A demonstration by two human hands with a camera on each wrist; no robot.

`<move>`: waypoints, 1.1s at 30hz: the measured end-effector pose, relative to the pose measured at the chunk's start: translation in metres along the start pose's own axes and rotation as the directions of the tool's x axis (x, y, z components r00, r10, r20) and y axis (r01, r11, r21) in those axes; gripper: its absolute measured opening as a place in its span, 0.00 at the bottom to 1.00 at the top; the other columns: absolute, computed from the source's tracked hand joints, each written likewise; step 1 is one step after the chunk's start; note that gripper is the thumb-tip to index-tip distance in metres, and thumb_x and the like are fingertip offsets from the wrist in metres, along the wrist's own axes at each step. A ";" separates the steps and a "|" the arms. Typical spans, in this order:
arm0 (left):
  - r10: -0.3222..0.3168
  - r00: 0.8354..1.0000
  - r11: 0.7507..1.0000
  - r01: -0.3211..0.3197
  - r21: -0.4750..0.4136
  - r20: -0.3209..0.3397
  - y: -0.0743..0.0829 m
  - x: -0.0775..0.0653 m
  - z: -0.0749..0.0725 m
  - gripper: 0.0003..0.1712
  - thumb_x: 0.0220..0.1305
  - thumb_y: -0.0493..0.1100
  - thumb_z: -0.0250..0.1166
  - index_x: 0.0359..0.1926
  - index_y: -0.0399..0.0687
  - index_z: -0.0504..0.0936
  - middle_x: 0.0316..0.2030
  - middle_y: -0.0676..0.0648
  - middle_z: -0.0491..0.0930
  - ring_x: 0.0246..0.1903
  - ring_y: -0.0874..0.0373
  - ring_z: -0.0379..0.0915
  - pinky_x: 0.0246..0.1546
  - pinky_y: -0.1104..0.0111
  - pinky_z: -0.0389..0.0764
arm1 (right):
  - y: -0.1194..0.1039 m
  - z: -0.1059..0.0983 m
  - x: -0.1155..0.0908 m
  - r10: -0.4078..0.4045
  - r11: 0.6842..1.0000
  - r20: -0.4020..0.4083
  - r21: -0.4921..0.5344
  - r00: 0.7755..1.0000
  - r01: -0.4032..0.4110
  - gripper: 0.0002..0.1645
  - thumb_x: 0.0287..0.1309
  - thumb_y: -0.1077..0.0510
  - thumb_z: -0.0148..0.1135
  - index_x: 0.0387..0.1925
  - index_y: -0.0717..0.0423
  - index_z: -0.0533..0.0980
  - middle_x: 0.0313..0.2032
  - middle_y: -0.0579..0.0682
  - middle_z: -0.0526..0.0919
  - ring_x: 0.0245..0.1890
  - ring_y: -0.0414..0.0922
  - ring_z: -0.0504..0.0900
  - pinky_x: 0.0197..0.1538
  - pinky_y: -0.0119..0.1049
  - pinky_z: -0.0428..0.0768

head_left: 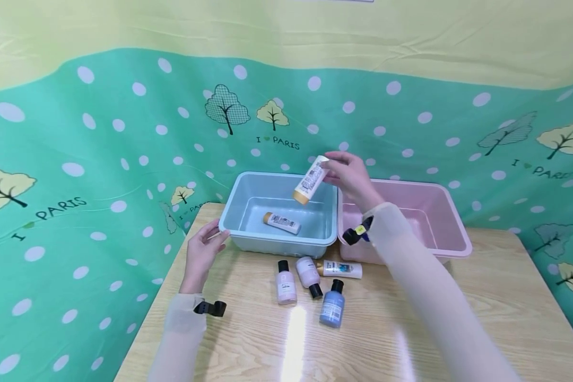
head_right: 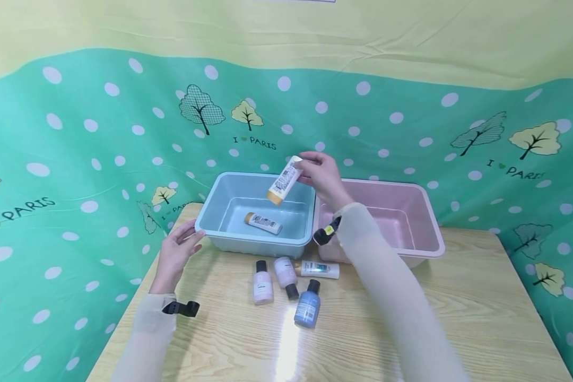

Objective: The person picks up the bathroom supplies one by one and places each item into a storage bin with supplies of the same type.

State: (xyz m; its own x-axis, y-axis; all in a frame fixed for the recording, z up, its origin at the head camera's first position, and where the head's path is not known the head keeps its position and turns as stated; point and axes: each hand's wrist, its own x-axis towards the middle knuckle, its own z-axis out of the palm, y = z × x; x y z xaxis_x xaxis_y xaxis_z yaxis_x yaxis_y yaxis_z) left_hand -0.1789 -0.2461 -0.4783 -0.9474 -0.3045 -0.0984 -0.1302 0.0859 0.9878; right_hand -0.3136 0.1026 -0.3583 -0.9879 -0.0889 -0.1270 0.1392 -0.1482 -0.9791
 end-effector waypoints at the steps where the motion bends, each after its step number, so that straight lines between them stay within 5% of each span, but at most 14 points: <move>1: -0.003 1.000 1.000 0.003 -0.001 0.001 0.000 0.000 0.000 0.34 0.64 0.48 0.71 0.68 0.45 0.73 0.62 0.42 0.76 0.55 0.51 0.76 0.48 0.66 0.84 | 0.003 0.003 0.005 0.004 1.000 -0.007 0.009 1.000 -0.004 0.27 0.62 0.66 0.65 0.62 0.61 0.73 0.57 0.59 0.75 0.52 0.55 0.80 0.49 0.38 0.85; 6: -0.007 1.000 1.000 0.007 -0.010 0.002 0.001 -0.001 0.001 0.34 0.65 0.47 0.71 0.69 0.45 0.72 0.62 0.42 0.75 0.55 0.52 0.76 0.50 0.64 0.83 | 0.021 0.017 0.022 0.028 0.999 -0.036 0.046 0.999 -0.027 0.26 0.60 0.69 0.65 0.60 0.63 0.73 0.56 0.60 0.75 0.50 0.56 0.80 0.48 0.39 0.86; 21: 0.015 1.000 1.000 -0.015 -0.007 0.010 -0.001 -0.001 0.005 0.33 0.65 0.46 0.71 0.68 0.44 0.73 0.62 0.40 0.75 0.55 0.51 0.76 0.45 0.70 0.84 | 0.051 0.028 0.038 0.050 0.996 -0.065 -0.066 0.997 -0.054 0.24 0.63 0.68 0.63 0.60 0.64 0.72 0.51 0.60 0.77 0.46 0.53 0.81 0.48 0.40 0.86; 33: 0.008 1.000 1.000 -0.008 -0.003 0.000 0.000 0.000 0.000 0.34 0.64 0.48 0.72 0.68 0.45 0.73 0.62 0.41 0.75 0.55 0.50 0.76 0.46 0.68 0.84 | 0.026 0.030 0.017 -0.052 0.999 -0.038 -0.016 0.998 0.052 0.18 0.67 0.65 0.60 0.58 0.61 0.75 0.49 0.58 0.77 0.50 0.57 0.79 0.46 0.39 0.86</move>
State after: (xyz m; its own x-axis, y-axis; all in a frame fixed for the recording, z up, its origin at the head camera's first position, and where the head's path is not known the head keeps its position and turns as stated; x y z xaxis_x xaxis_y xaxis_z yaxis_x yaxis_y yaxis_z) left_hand -0.1795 -0.2459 -0.4780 -0.9484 -0.3041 -0.0901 -0.1213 0.0852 0.9889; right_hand -0.3251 0.0678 -0.3813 -0.9957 -0.0438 -0.0816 0.0869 -0.1367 -0.9868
